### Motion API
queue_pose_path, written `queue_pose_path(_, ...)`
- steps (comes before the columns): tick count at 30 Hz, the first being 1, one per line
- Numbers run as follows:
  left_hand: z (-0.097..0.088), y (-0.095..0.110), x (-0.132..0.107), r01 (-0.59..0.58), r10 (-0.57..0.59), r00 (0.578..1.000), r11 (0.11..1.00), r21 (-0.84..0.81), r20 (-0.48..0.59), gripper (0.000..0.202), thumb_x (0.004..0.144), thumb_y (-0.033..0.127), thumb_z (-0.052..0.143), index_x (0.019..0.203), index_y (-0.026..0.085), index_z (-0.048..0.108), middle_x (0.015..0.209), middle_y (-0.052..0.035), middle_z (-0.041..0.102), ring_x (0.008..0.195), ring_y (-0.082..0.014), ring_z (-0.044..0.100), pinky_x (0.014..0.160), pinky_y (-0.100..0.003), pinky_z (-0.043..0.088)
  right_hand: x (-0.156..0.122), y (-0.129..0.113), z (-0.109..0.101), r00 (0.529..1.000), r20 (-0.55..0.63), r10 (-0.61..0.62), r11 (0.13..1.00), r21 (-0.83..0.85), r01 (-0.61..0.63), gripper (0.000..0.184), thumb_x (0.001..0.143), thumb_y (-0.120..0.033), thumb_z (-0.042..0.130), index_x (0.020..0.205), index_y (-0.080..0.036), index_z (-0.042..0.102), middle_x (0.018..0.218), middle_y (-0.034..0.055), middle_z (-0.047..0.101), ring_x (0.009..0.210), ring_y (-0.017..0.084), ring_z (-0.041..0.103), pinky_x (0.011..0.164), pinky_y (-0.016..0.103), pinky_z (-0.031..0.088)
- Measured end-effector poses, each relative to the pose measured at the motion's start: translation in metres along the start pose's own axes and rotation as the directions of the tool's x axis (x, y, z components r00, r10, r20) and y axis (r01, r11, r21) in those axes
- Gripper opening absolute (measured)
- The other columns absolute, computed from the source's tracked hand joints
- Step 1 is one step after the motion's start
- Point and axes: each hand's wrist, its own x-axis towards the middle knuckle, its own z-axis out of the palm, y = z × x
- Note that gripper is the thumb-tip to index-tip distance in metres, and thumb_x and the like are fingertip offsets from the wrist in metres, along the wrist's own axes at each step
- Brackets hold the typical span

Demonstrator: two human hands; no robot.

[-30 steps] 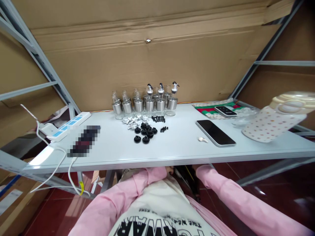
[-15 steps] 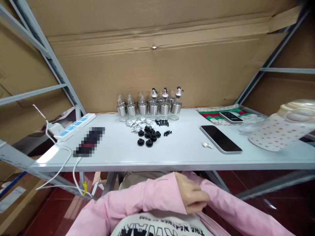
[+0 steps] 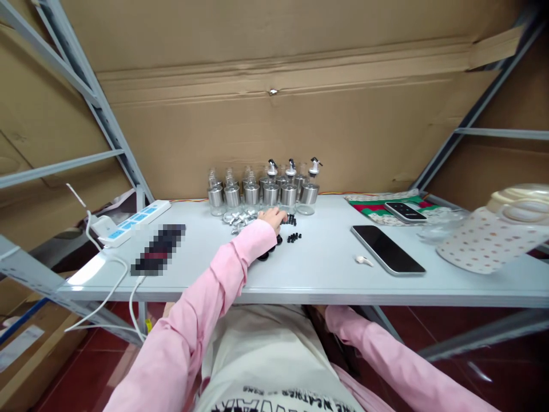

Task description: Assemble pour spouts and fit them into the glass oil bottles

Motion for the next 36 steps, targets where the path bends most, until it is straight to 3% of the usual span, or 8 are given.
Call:
queue_pose_path(4, 0.001, 0.001, -0.001, -0.021, 0.022, 1.0, 0.999, -0.032, 0.015, 0.026, 0.083, 0.01, 0.038, 0.102, 0.019, 0.054, 0.107, -0.0048, 0.058, 0.105, -0.0202, 0.05, 0.085, -0.036, 0.035, -0.009, 0.007, -0.01, 0.999, 0.036, -0.03, 0.999, 0.038, 0.028, 0.012, 0.058, -0.028, 0.068, 0.062, -0.024, 0.058, 0.05, 0.0001, 0.055, 0.047, 0.016, 0.054, 0.047, 0.028, 0.042)
queue_pose_path(7, -0.007, 0.009, -0.009, -0.121, 0.123, 0.981, 0.992, 0.02, -0.149, 0.023, 0.085, 0.017, 0.041, 0.105, 0.018, 0.054, 0.111, -0.0068, 0.058, 0.106, -0.0221, 0.049, 0.083, -0.036, 0.034, -0.023, 0.001, -0.013, 0.994, 0.051, -0.093, 0.993, 0.076, 0.089, 0.019, 0.052, -0.021, 0.066, 0.068, -0.024, 0.056, 0.057, -0.0007, 0.058, 0.052, 0.017, 0.056, 0.049, 0.028, 0.042)
queue_pose_path(13, -0.016, 0.04, -0.081, -0.527, 0.448, 0.748, 0.849, -0.029, -0.49, 0.032, 0.09, 0.038, 0.032, 0.078, 0.015, 0.052, 0.076, -0.0066, 0.059, 0.075, -0.0166, 0.052, 0.07, -0.031, 0.035, -0.057, -0.027, -0.043, 0.926, -0.012, -0.378, 0.893, 0.257, 0.369, 0.031, 0.057, -0.021, 0.062, 0.087, -0.02, 0.056, 0.069, 0.0003, 0.061, 0.06, 0.015, 0.057, 0.054, 0.023, 0.044)
queue_pose_path(15, -0.008, 0.048, -0.103, -0.542, 0.421, 0.771, 0.828, -0.146, -0.477, 0.039, 0.088, 0.048, 0.033, 0.067, 0.017, 0.046, 0.061, -0.002, 0.052, 0.06, -0.0135, 0.047, 0.061, -0.028, 0.033, -0.053, -0.035, -0.061, 0.88, -0.204, -0.429, 0.836, 0.277, 0.473, 0.031, 0.069, -0.026, 0.056, 0.099, -0.018, 0.055, 0.079, 0.0045, 0.062, 0.069, 0.016, 0.059, 0.063, 0.025, 0.047)
queue_pose_path(18, 0.009, 0.051, -0.112, -0.345, 0.184, 0.924, 0.781, -0.521, -0.335, 0.04, 0.083, 0.053, 0.041, 0.064, 0.018, 0.038, 0.052, 0.0045, 0.041, 0.047, -0.0084, 0.037, 0.05, -0.023, 0.028, -0.031, -0.039, -0.083, 0.803, -0.459, -0.38, 0.857, 0.152, 0.492, 0.048, 0.078, -0.031, 0.053, 0.123, -0.016, 0.046, 0.097, 0.0109, 0.057, 0.084, 0.02, 0.059, 0.073, 0.03, 0.049)
queue_pose_path(21, 0.023, 0.048, -0.103, -0.11, -0.021, 0.991, 0.452, -0.885, -0.134, 0.04, 0.075, 0.056, 0.052, 0.074, 0.019, 0.036, 0.056, 0.0078, 0.042, 0.044, -0.0051, 0.037, 0.046, -0.019, 0.029, -0.008, -0.034, -0.094, 0.772, -0.496, -0.397, 0.859, 0.096, 0.503, 0.054, 0.079, -0.035, 0.055, 0.129, -0.019, 0.042, 0.091, 0.008, 0.052, 0.072, 0.016, 0.057, 0.065, 0.028, 0.05)
queue_pose_path(25, 0.03, 0.045, -0.093, -0.031, -0.004, 0.999, 0.126, -0.992, -0.032, 0.053, 0.065, 0.056, 0.066, 0.09, 0.019, 0.038, 0.068, 0.0053, 0.051, 0.049, -0.0054, 0.049, 0.046, -0.017, 0.034, 0.004, -0.023, -0.093, 0.763, -0.501, -0.407, 0.839, 0.124, 0.529, 0.059, 0.077, -0.044, 0.059, 0.128, -0.02, 0.043, 0.088, 0.0059, 0.053, 0.061, 0.013, 0.053, 0.059, 0.026, 0.05)
queue_pose_path(36, 0.031, 0.042, -0.1, -0.113, 0.196, 0.977, 0.145, -0.983, -0.083, 0.061, 0.064, 0.049, 0.072, 0.11, 0.018, 0.047, 0.079, -0.0009, 0.056, 0.066, -0.0094, 0.055, 0.062, -0.022, 0.045, -0.015, -0.02, -0.081, 0.73, -0.546, -0.411, 0.892, -0.076, 0.446, 0.049, 0.084, -0.051, 0.044, 0.11, -0.012, 0.057, 0.09, 0.0148, 0.066, 0.075, 0.021, 0.062, 0.068, 0.033, 0.047)
